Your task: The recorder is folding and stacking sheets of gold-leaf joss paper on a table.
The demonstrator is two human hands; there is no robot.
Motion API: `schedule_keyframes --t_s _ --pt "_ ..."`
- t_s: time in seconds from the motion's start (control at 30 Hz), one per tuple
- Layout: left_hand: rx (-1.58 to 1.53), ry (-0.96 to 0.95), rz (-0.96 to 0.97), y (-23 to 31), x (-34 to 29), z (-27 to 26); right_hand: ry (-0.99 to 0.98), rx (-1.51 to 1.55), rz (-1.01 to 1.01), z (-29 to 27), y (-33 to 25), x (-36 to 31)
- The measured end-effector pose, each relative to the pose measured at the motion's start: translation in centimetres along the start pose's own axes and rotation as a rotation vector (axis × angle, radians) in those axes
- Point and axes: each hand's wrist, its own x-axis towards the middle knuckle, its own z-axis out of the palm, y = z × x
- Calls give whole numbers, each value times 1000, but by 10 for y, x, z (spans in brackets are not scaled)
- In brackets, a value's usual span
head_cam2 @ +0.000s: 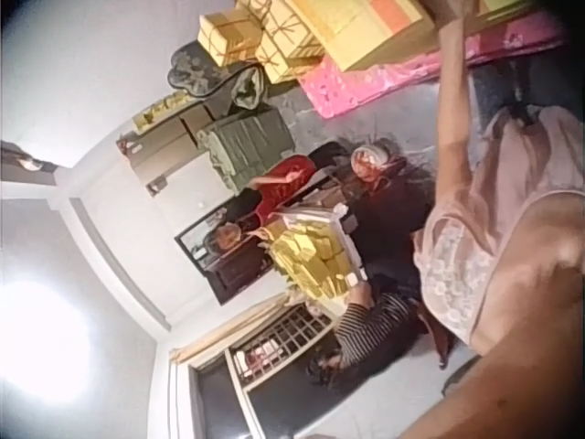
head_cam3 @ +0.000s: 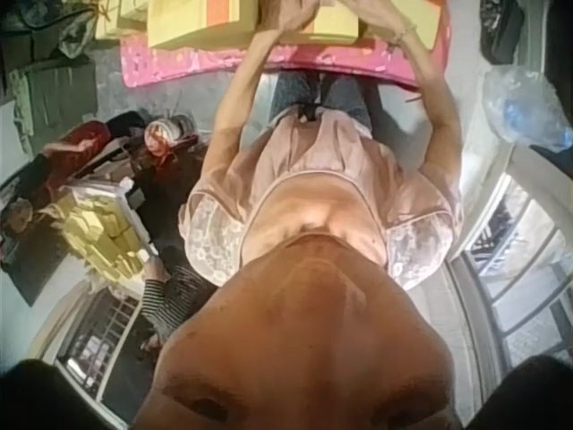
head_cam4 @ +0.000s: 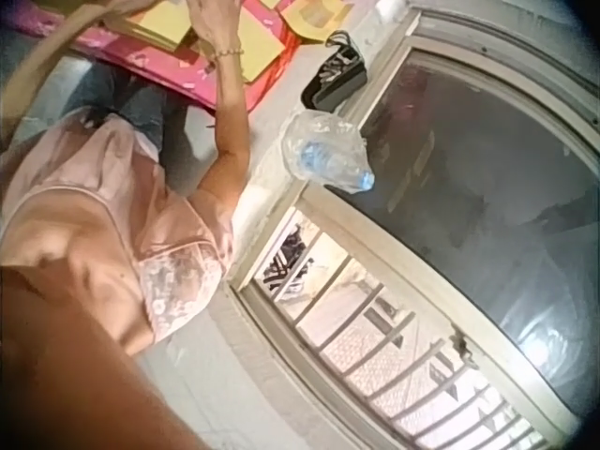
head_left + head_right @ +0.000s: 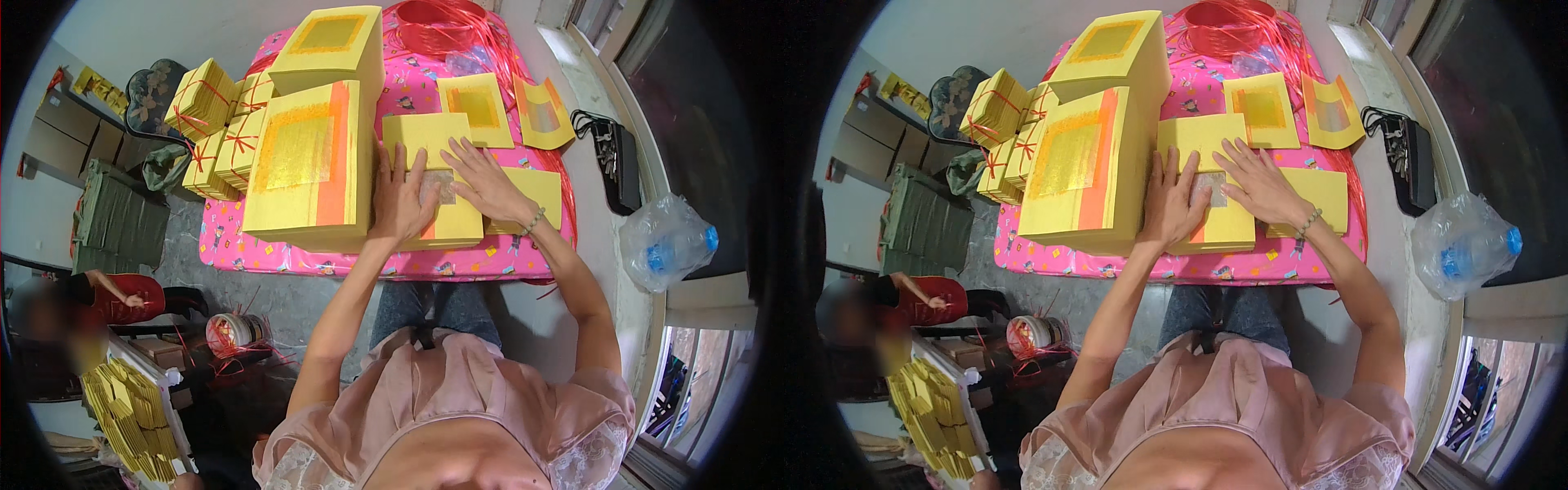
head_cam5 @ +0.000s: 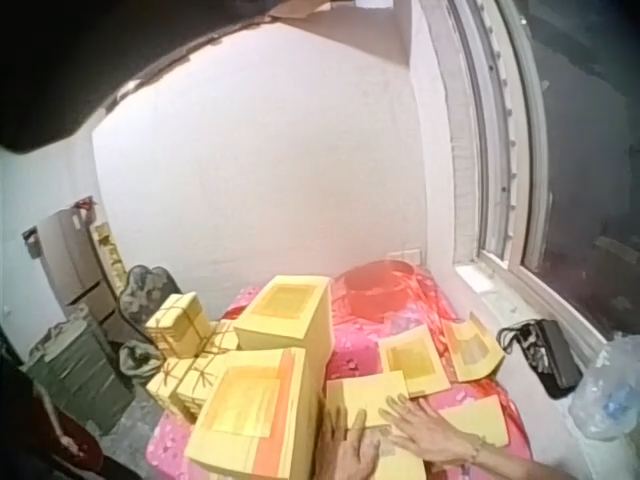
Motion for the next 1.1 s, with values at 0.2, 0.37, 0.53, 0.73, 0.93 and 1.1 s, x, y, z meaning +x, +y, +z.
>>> schedule_keyframes --t_s 0.2,0.37,0.53,0.73,0.93,1.1 --pt "13 37 -45 -1 1 1 147 -51 19 -6 -4 14" --pt "-153 238 -19 11 -4 -12 423 -134 -142 -1 11 22" --pt "-690 346 -202 40 -15 -16 564 -100 -190 -8 8 18" --pt "-1496 346 -653 33 4 -9 607 -218 -340 -4 -1 -6" --pt "-1514 369 -543 50 -12 -3 533 -183 -261 -10 -14 -47" --pt "-1491 361 -398 74 -27 -6 840 298 162 -10 -27 -70"
